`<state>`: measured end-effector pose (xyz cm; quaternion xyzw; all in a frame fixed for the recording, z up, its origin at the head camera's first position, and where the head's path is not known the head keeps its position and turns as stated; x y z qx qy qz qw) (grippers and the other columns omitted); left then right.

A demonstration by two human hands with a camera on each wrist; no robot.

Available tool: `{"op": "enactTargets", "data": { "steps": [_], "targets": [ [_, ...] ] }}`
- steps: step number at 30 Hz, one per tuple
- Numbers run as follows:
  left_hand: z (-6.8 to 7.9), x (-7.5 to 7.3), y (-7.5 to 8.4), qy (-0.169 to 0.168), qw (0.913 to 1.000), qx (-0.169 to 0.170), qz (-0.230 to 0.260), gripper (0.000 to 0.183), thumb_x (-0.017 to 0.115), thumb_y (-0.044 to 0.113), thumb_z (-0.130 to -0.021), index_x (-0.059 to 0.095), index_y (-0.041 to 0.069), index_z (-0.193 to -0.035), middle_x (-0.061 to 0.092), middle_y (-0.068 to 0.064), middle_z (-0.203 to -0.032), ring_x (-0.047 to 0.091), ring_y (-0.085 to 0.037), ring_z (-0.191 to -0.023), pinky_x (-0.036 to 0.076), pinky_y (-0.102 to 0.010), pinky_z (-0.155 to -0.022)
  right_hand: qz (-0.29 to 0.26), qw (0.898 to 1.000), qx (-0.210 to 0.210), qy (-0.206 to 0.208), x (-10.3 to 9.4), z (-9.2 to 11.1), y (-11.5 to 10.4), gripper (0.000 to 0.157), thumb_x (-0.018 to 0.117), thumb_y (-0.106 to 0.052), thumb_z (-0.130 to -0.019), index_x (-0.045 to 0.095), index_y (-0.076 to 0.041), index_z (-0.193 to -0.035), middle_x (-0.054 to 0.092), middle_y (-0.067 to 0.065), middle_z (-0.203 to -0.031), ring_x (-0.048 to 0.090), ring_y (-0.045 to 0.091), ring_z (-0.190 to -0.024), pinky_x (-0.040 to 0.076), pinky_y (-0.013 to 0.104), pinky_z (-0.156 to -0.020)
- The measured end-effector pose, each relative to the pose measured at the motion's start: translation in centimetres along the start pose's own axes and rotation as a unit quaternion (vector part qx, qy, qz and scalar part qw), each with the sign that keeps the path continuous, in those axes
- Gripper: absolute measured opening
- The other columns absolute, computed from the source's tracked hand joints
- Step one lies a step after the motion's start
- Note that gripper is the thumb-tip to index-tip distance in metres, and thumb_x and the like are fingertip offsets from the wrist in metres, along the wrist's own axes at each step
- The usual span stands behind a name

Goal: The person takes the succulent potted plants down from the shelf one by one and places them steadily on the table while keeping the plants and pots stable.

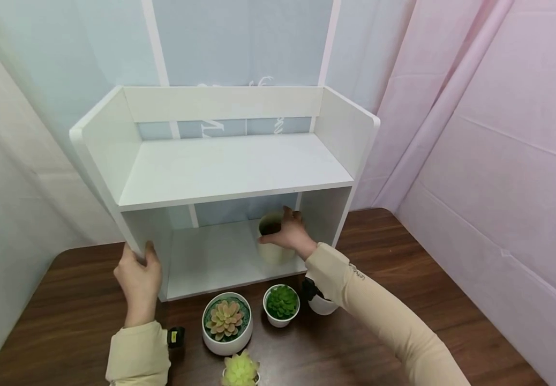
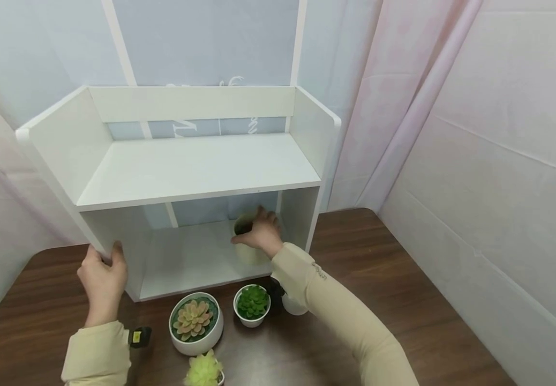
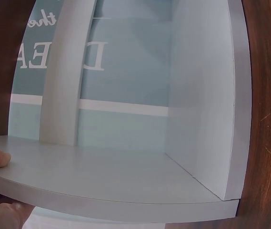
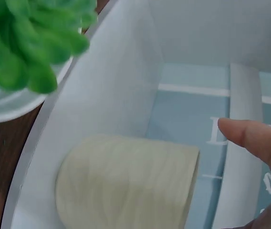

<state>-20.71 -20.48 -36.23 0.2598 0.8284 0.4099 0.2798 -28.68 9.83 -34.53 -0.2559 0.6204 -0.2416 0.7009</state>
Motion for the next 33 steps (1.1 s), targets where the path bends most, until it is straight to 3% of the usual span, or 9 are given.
{"op": "enactTargets", "data": {
  "steps": [4, 15, 22, 33],
  "targets": [
    [0.0, 0.1, -0.1, 0.003, 1.0, 0.004, 0.003, 0.029, 0.053, 0.003, -0.093, 0.057, -0.013, -0.116, 0.063, -0.035, -0.108, 0.063, -0.05, -0.096, 0.048, -0.062, -0.074, 0.008, 1.0, 0.014, -0.003, 0.1, -0.7, 0.4, 0.113, 0.081, -0.035, -0.073, 0.008, -0.006, -0.153, 0.013, 0.029, -0.154, 0.015, 0.046, -0.142, 0.031, 0.056, -0.107],
    [-0.1, 0.1, -0.1, -0.001, 1.0, 0.004, 0.002, 0.029, 0.052, 0.003, -0.093, 0.057, -0.014, -0.117, 0.063, -0.035, -0.109, 0.063, -0.05, -0.097, 0.048, -0.062, -0.073, 0.095, 0.995, 0.012, -0.015, 0.6, -2.1, 0.7, 0.117, 0.083, -0.042, -0.068, 0.013, 0.001, -0.151, 0.024, 0.029, -0.151, 0.031, 0.047, -0.135, 0.036, 0.053, -0.105],
    [-0.1, 0.1, -0.1, 0.003, 1.0, 0.0, -0.005, 0.028, 0.052, 0.004, -0.093, 0.057, -0.014, -0.115, 0.064, -0.035, -0.107, 0.063, -0.049, -0.095, 0.048, -0.059, -0.071, 0.096, 0.995, 0.012, -0.016, 0.7, -2.2, 0.6, 0.116, 0.084, -0.038, -0.068, 0.014, 0.003, -0.151, 0.023, 0.031, -0.151, 0.028, 0.047, -0.137, 0.037, 0.052, -0.105],
    [0.0, 0.1, 0.0, -0.008, 0.9999, -0.008, 0.009, 0.03, 0.052, 0.003, -0.093, 0.056, -0.014, -0.117, 0.062, -0.036, -0.111, 0.061, -0.051, -0.099, 0.048, -0.064, -0.076, 0.096, 0.995, 0.003, -0.015, 0.9, -2.2, 1.0, 0.117, 0.085, -0.035, -0.068, 0.012, 0.003, -0.151, 0.02, 0.03, -0.152, 0.025, 0.048, -0.138, 0.037, 0.052, -0.105]
  ]
}}
Point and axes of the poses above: each hand's wrist, its own z-axis away from the middle knuckle, its own x-axis out of the palm, y = z × x, the point moved 5 cm from there along -z, towards the middle knuckle
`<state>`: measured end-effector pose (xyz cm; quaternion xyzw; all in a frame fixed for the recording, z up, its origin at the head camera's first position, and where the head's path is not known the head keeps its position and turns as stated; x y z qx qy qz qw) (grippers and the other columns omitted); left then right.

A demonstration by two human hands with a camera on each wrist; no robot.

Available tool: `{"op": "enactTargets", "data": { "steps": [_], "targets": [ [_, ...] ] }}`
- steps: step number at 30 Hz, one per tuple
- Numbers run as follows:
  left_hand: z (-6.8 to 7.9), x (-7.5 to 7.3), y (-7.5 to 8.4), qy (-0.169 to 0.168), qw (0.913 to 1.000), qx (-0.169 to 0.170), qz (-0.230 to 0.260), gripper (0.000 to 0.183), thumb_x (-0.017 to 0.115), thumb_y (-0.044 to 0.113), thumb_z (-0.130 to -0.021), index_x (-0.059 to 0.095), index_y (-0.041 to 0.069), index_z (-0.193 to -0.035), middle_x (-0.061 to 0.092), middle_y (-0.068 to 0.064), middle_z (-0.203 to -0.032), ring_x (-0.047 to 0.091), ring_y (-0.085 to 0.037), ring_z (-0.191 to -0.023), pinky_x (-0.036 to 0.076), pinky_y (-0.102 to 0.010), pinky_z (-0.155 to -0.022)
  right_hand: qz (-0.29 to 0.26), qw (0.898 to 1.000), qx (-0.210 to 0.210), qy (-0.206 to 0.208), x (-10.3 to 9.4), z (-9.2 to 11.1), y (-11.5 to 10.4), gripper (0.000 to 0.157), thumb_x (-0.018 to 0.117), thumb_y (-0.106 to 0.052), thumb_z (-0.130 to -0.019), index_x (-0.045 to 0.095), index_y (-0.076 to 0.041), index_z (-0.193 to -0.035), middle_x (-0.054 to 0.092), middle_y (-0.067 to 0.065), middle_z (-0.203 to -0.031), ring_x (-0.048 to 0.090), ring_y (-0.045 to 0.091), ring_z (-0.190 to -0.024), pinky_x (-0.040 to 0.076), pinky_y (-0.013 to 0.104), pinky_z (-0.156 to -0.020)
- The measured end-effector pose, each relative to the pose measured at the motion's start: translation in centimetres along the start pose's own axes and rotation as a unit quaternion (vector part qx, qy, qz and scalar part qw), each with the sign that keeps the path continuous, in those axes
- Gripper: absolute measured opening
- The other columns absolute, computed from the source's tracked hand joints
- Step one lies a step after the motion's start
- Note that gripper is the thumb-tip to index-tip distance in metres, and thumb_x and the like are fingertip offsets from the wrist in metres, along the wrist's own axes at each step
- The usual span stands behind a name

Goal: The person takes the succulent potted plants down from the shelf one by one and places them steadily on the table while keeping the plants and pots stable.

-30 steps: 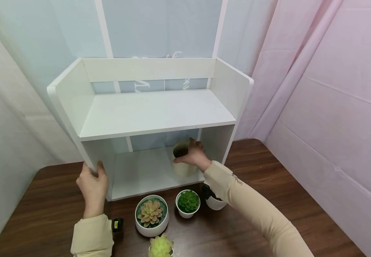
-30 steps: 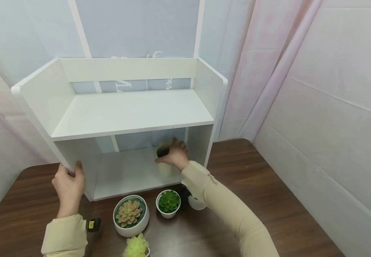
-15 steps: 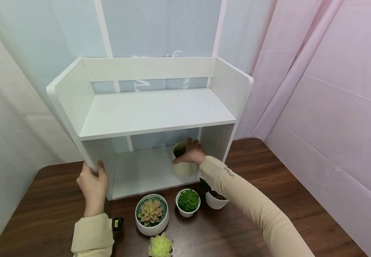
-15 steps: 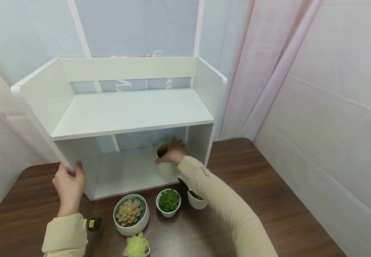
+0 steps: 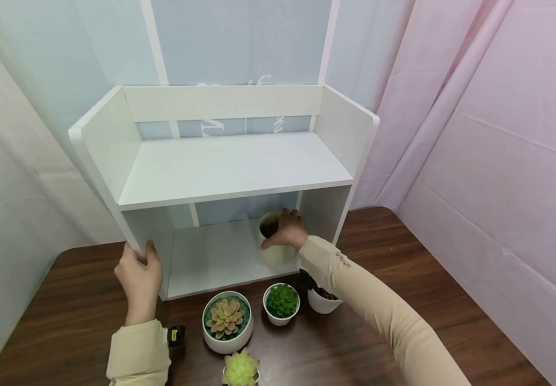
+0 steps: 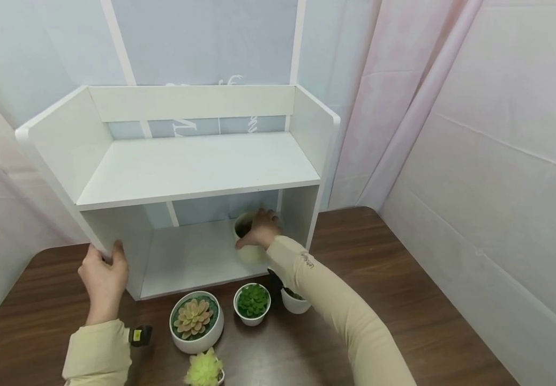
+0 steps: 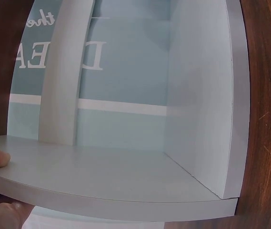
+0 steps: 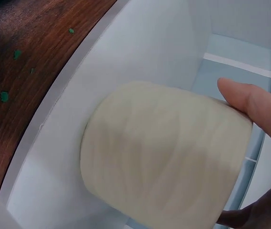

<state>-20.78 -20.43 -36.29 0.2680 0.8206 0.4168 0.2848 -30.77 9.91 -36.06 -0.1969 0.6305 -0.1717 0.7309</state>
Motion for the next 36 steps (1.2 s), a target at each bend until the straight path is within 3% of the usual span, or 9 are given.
{"op": "enactTargets", "data": {
  "steps": [18, 26, 36],
  "targets": [
    [0.1, 0.0, -0.2, 0.0, 1.0, 0.001, 0.001, 0.03, 0.053, 0.003, -0.093, 0.056, -0.013, -0.118, 0.062, -0.036, -0.11, 0.062, -0.051, -0.099, 0.048, -0.064, -0.076, 0.0, 1.0, -0.009, 0.027, 0.0, 0.1, 0.2, 0.114, 0.085, -0.034, -0.064, 0.02, 0.005, -0.149, 0.03, 0.031, -0.146, 0.037, 0.045, -0.13, 0.044, 0.05, -0.097],
    [0.0, -0.1, 0.0, 0.01, 0.9999, 0.006, -0.001, 0.028, 0.053, 0.004, -0.093, 0.057, -0.013, -0.115, 0.063, -0.036, -0.107, 0.062, -0.051, -0.096, 0.047, -0.063, -0.075, -0.007, 1.0, -0.017, 0.024, -0.7, 1.1, 0.2, 0.111, 0.084, -0.036, -0.064, 0.024, 0.002, -0.148, 0.035, 0.028, -0.143, 0.045, 0.042, -0.123, 0.046, 0.048, -0.094],
    [0.1, -0.2, 0.0, 0.01, 0.9999, 0.001, -0.007, 0.028, 0.052, 0.004, -0.093, 0.058, -0.014, -0.113, 0.063, -0.037, -0.105, 0.062, -0.051, -0.094, 0.048, -0.061, -0.073, -0.014, 0.998, -0.051, 0.043, -1.6, 3.0, -0.2, 0.109, 0.087, -0.036, -0.06, 0.031, 0.0, -0.146, 0.037, 0.025, -0.143, 0.045, 0.04, -0.124, 0.045, 0.047, -0.096]
  ]
}}
Point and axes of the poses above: each hand's wrist, its own z-axis away from the middle knuckle, its own x-axis out of the palm, y = z × x, the point moved 5 cm from there along -z, towards the middle knuckle
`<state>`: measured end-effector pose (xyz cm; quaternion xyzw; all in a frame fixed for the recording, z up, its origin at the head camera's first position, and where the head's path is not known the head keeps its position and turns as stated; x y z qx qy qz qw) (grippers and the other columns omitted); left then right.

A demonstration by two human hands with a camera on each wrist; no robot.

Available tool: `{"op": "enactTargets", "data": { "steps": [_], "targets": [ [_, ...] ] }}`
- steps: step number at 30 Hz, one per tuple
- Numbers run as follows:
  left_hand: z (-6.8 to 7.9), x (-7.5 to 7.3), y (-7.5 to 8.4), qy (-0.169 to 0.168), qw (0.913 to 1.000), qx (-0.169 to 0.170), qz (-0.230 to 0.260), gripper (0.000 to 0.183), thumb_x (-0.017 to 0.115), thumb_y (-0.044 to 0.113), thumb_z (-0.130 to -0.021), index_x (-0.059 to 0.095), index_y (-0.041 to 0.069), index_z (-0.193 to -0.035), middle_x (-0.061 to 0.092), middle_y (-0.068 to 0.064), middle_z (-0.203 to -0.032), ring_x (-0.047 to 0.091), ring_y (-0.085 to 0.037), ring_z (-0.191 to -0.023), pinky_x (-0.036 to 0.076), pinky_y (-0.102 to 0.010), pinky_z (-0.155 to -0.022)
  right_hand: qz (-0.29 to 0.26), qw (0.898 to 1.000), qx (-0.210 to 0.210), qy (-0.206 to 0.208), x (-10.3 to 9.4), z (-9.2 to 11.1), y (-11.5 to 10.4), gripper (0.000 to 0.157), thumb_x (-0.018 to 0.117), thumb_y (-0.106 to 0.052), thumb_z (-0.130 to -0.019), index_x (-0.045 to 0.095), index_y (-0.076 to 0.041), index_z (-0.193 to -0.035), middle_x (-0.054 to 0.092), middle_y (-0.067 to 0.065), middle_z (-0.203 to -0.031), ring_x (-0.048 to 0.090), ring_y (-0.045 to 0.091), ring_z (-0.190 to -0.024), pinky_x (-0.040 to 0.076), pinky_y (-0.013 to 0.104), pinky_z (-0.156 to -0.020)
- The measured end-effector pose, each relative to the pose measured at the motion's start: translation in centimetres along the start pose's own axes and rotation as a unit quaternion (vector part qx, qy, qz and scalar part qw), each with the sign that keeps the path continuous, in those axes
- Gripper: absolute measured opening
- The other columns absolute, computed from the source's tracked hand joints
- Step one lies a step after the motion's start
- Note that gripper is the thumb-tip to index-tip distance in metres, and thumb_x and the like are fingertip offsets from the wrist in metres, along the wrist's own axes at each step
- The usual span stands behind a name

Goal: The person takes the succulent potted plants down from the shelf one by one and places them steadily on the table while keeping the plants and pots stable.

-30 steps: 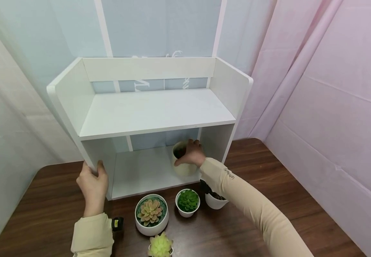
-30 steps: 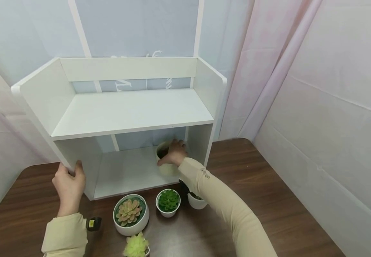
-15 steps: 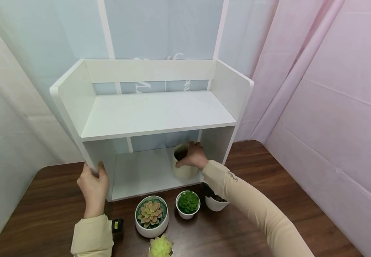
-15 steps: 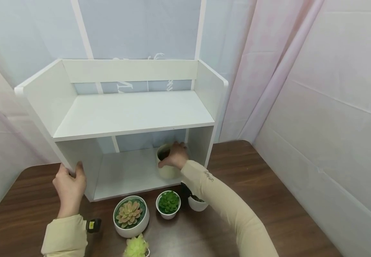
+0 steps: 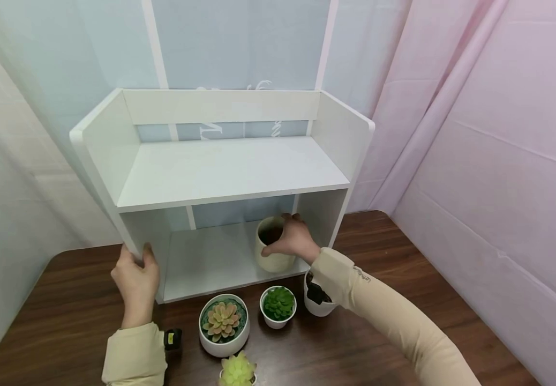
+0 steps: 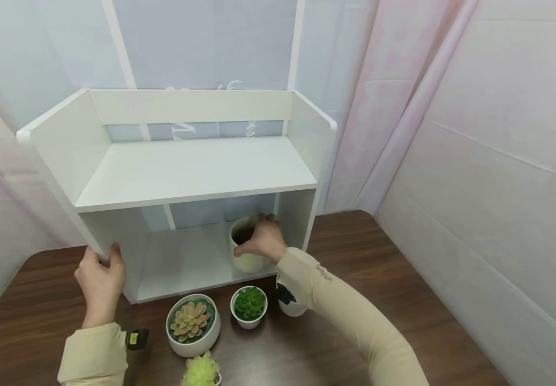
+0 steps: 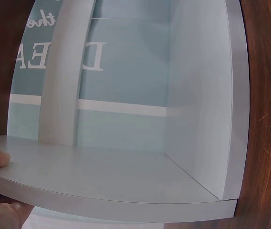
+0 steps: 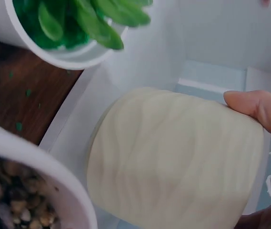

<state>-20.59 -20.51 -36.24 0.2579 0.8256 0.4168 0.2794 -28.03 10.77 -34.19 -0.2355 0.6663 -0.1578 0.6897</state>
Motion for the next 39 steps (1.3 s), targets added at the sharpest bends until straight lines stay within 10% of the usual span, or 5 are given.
{"op": "enactTargets", "data": {
  "steps": [39],
  "targets": [
    [0.1, 0.0, 0.2, -0.009, 0.9999, -0.006, -0.001, 0.031, 0.052, 0.003, -0.092, 0.055, -0.014, -0.118, 0.061, -0.037, -0.112, 0.06, -0.053, -0.101, 0.046, -0.064, -0.078, -0.059, 0.992, -0.098, 0.048, -2.6, 9.0, -1.5, 0.101, 0.087, -0.036, -0.056, 0.041, -0.014, -0.143, 0.043, 0.01, -0.137, 0.044, 0.027, -0.115, 0.046, 0.047, -0.085]
  ]
}}
Point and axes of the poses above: each hand's wrist, its own z-axis away from the middle knuckle, its own x-axis out of the palm, y = z × x, the point moved 5 cm from there along -z, towards the middle knuckle
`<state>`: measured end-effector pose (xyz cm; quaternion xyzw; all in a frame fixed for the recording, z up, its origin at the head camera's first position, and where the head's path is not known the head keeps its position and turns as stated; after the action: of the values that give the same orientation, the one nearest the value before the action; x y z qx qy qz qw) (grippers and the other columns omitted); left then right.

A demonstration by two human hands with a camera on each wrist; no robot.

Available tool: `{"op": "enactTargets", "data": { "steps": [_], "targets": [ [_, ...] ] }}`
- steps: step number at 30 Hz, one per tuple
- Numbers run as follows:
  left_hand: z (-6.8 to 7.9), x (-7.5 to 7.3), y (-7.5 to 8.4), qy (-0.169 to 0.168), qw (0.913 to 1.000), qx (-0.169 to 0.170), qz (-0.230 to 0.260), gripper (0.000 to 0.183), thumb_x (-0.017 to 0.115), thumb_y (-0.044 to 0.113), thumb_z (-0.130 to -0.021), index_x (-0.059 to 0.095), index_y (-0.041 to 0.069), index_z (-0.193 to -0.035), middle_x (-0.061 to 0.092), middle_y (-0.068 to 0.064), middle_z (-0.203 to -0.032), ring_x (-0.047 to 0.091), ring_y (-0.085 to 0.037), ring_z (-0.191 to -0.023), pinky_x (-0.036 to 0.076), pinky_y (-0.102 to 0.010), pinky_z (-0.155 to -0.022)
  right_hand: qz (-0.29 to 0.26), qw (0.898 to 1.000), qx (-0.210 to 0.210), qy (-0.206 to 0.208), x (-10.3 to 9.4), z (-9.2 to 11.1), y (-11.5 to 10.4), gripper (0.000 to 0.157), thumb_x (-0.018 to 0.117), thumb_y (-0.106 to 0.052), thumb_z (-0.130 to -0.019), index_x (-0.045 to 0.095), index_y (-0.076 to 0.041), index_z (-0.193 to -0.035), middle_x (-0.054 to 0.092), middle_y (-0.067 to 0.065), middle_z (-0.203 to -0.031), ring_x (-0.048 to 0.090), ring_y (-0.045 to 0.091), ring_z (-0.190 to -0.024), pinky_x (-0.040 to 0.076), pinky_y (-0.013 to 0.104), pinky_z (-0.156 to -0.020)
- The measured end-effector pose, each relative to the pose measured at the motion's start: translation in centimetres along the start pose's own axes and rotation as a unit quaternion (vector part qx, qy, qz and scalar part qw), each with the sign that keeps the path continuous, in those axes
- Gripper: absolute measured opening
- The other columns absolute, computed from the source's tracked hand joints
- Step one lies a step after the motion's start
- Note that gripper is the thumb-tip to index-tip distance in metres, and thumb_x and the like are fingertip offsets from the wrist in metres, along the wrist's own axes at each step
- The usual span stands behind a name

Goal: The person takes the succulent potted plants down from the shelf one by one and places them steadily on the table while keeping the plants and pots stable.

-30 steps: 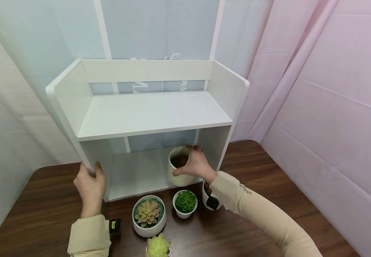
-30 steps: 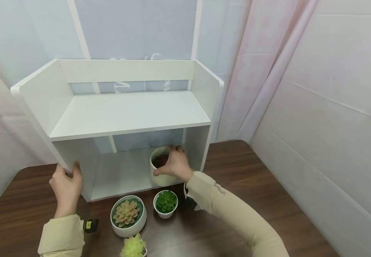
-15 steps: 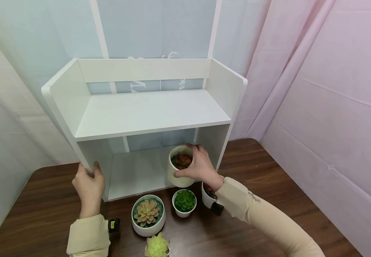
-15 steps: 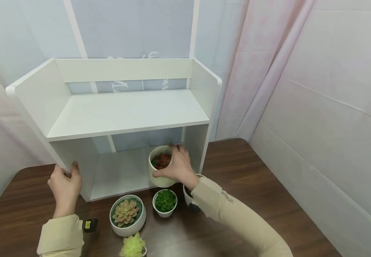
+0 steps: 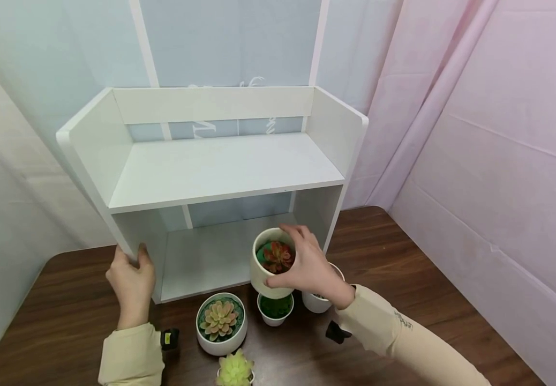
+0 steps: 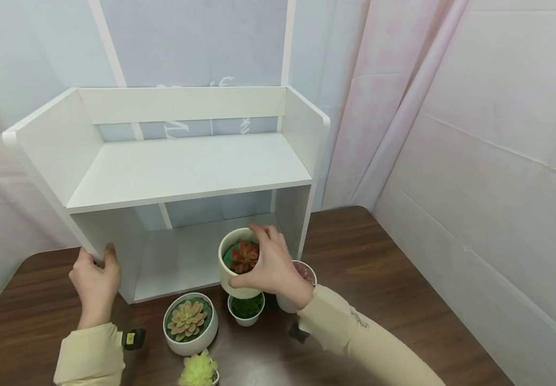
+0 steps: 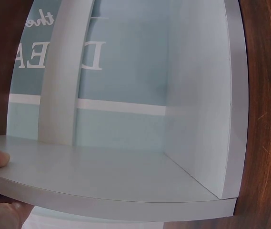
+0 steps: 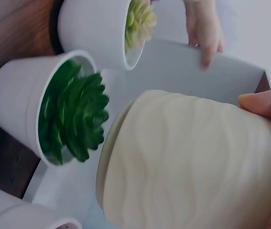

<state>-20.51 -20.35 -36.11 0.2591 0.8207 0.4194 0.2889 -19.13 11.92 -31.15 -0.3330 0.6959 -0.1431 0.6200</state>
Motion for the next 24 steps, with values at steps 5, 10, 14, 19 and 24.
{"op": "enactTargets", "data": {
  "steps": [5, 10, 14, 19, 24],
  "targets": [
    [0.0, 0.0, 0.1, 0.0, 1.0, 0.0, -0.001, 0.031, 0.052, 0.003, -0.092, 0.055, -0.014, -0.118, 0.061, -0.037, -0.111, 0.06, -0.053, -0.1, 0.046, -0.064, -0.078, -0.002, 1.0, -0.029, -0.006, -0.1, 1.6, -0.6, 0.102, 0.087, -0.038, -0.055, 0.041, -0.017, -0.144, 0.044, 0.005, -0.136, 0.045, 0.024, -0.116, 0.046, 0.043, -0.084],
    [0.0, -0.1, -0.1, 0.001, 1.0, -0.001, -0.002, 0.031, 0.052, 0.004, -0.092, 0.056, -0.014, -0.117, 0.061, -0.037, -0.111, 0.06, -0.053, -0.099, 0.046, -0.064, -0.078, -0.013, 0.998, -0.052, -0.014, -0.2, 3.1, -1.1, 0.102, 0.086, -0.038, -0.054, 0.04, -0.021, -0.144, 0.044, 0.001, -0.135, 0.045, 0.019, -0.115, 0.045, 0.043, -0.087],
    [0.0, -0.1, -0.1, 0.002, 1.0, 0.0, -0.004, 0.03, 0.052, 0.004, -0.093, 0.056, -0.014, -0.116, 0.062, -0.037, -0.109, 0.06, -0.053, -0.098, 0.046, -0.063, -0.077, -0.016, 0.998, -0.064, -0.017, -0.3, 4.2, -1.4, 0.103, 0.087, -0.037, -0.053, 0.04, -0.023, -0.144, 0.044, -0.002, -0.132, 0.048, 0.015, -0.111, 0.046, 0.041, -0.087],
    [0.0, -0.1, -0.2, 0.004, 1.0, 0.0, -0.003, 0.03, 0.052, 0.004, -0.092, 0.057, -0.014, -0.115, 0.062, -0.037, -0.108, 0.06, -0.053, -0.096, 0.046, -0.063, -0.076, -0.012, 0.997, -0.08, -0.016, -0.4, 5.6, -1.2, 0.104, 0.087, -0.036, -0.052, 0.039, -0.027, -0.144, 0.043, -0.005, -0.133, 0.046, 0.014, -0.114, 0.045, 0.041, -0.087],
    [0.0, 0.0, -0.2, 0.0, 1.0, -0.005, 0.0, 0.03, 0.052, 0.004, -0.093, 0.056, -0.013, -0.117, 0.062, -0.037, -0.11, 0.06, -0.053, -0.1, 0.046, -0.064, -0.078, 0.004, 0.995, -0.101, 0.0, -0.5, 6.8, -1.0, 0.105, 0.088, -0.036, -0.049, 0.041, -0.027, -0.142, 0.043, -0.007, -0.135, 0.042, 0.014, -0.119, 0.045, 0.043, -0.086]
  ]
}}
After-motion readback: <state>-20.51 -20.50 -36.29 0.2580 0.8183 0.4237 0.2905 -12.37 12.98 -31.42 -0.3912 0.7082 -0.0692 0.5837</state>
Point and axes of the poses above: each hand's wrist, its own z-axis away from the middle knuckle, its own x-axis out of the palm, y = z × x, the point moved 5 cm from there along -z, towards the middle knuckle
